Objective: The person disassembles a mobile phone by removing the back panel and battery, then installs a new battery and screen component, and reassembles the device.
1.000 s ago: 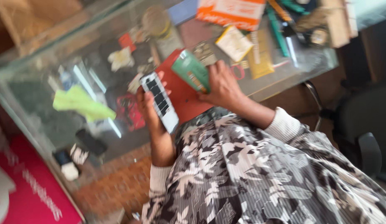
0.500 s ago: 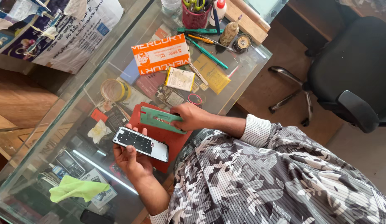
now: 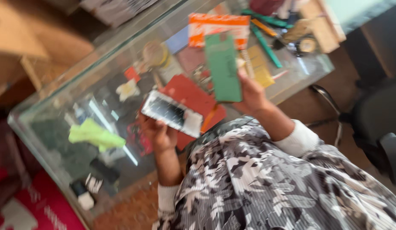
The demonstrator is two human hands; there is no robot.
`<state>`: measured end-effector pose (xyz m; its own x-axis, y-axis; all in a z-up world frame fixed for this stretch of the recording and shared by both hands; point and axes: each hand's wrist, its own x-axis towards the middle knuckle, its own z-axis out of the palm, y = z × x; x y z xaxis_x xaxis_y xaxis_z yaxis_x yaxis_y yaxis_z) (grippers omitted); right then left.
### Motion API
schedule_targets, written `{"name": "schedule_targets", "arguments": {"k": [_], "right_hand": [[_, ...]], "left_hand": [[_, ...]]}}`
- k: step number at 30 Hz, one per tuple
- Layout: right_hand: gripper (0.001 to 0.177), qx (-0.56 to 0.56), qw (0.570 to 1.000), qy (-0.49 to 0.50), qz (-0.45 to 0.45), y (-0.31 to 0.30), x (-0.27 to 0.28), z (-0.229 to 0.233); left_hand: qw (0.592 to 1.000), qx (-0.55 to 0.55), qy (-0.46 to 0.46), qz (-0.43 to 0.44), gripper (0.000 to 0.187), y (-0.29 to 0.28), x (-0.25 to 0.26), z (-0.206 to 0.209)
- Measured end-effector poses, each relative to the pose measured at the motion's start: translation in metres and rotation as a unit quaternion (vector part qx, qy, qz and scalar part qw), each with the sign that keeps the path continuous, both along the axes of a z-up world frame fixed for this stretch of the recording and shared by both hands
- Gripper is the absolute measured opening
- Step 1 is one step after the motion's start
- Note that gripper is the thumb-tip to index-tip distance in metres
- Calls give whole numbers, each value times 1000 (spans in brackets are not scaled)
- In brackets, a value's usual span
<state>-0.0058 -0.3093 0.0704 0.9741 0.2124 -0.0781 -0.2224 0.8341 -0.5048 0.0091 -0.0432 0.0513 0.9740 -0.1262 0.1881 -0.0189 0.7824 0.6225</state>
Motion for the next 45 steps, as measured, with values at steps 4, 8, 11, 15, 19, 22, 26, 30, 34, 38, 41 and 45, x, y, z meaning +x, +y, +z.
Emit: {"name": "schedule_targets", "arguments": {"k": [4,8,11,15,19,22,26,30,34,38,41,45], "right_hand": [[68,-138,983,-118,-24,5,-1,37],[83,-334,927,-166,-22,4,-24,58],[81,-445,842,-302,-44,-2,-13,51],[82,-443,845,-290,-77,-18,-12,46],[84,-413,854,-266,-171,-19,-13,44],[89,-401,858,-264,-183,-15,-13,44],[90,-424,852,-288,-104,-15,-19,45],[87,-475,823,-305,-54,-20,-25,46],[91,-485,820,-301,-31,-23,-26,42],[90,-475,829,-296,-26,-23,-26,40],[91,-475,833,-285,-5,-24,-26,42],[89,-512,807,-293,8,-26,-21,46]], "left_hand": [[999,-11,-24,-20,63,-7,-7,4],[999,-21,-36,-14,63,-13,-11,4],[999,-11,-33,0,63,-9,-12,4],[999,-25,-27,19,64,-1,-10,4],[998,-53,-8,36,67,1,-9,3],[997,-50,-22,48,70,-2,-9,3],[998,-30,-26,54,81,0,-10,4],[998,-16,-43,45,70,6,-10,6],[998,-13,-46,48,72,8,-10,4],[997,-4,-55,50,73,7,-12,3],[996,12,-72,49,71,6,-14,3],[995,31,-79,45,75,7,-16,4]]}}
